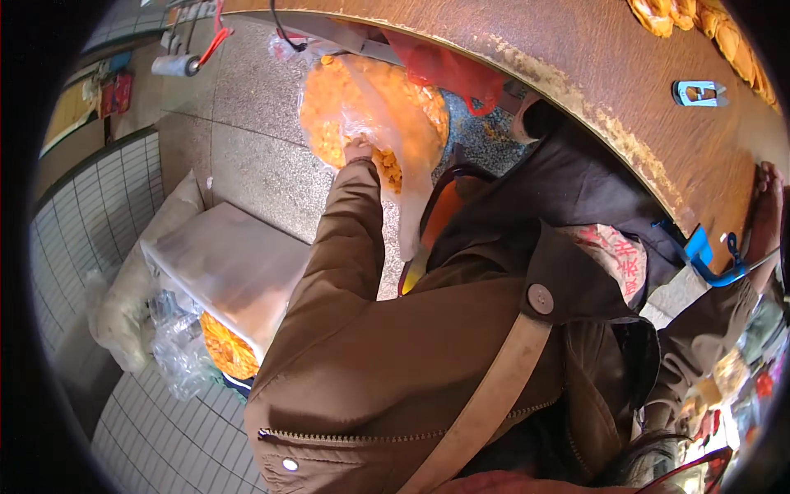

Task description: Assembling small orange plastic toy parts by threading them onto a wire jig.

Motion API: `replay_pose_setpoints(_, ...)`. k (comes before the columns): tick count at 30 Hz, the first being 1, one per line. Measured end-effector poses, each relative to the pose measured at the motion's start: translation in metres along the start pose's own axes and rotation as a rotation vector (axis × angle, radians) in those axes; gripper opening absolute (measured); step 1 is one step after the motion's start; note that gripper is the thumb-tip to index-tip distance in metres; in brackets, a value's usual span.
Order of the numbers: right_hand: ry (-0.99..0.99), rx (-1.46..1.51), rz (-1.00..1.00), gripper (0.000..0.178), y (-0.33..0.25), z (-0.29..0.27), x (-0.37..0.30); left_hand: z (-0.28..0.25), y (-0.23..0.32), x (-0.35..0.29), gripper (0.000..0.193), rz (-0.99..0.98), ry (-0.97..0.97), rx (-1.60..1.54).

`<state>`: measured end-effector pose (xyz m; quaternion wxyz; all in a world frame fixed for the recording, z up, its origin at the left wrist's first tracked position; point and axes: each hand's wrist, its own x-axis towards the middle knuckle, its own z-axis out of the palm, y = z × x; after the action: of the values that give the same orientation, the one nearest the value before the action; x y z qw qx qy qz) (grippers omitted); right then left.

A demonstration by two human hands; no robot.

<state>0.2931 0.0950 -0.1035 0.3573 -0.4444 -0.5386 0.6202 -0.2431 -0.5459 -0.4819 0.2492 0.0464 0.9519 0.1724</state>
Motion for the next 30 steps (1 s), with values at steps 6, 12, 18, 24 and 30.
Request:
replay_pose_setpoints(6, 0.099, -0.076, 0.015, 0.015, -0.015, 0.010, -0.018, 0.003, 0.035, 0.053, 0.032, 0.134, 0.086, 0.029)
replay_pose_setpoints(12, 0.144, -0.121, 0.029, 0.015, -0.024, 0.033, -0.022, -0.028, 0.045, 0.070, 0.043, 0.257, 0.259, 0.060)
replay_pose_setpoints(18, 0.144, -0.119, 0.034, 0.015, -0.028, 0.059, -0.015, -0.125, 0.060, 0.059, 0.052, 0.480, 0.584, 0.189)
replay_pose_setpoints(24, 0.150, -0.101, 0.035, 0.015, -0.029, 0.081, -0.015, -0.220, 0.155, 0.071, 0.045, 0.765, 0.635, 0.313)
replay_pose_setpoints(30, 0.161, -0.076, 0.029, 0.016, -0.039, 0.093, -0.013, -0.248, 0.130, 0.075, 0.046, 0.589, 0.544, 0.820)
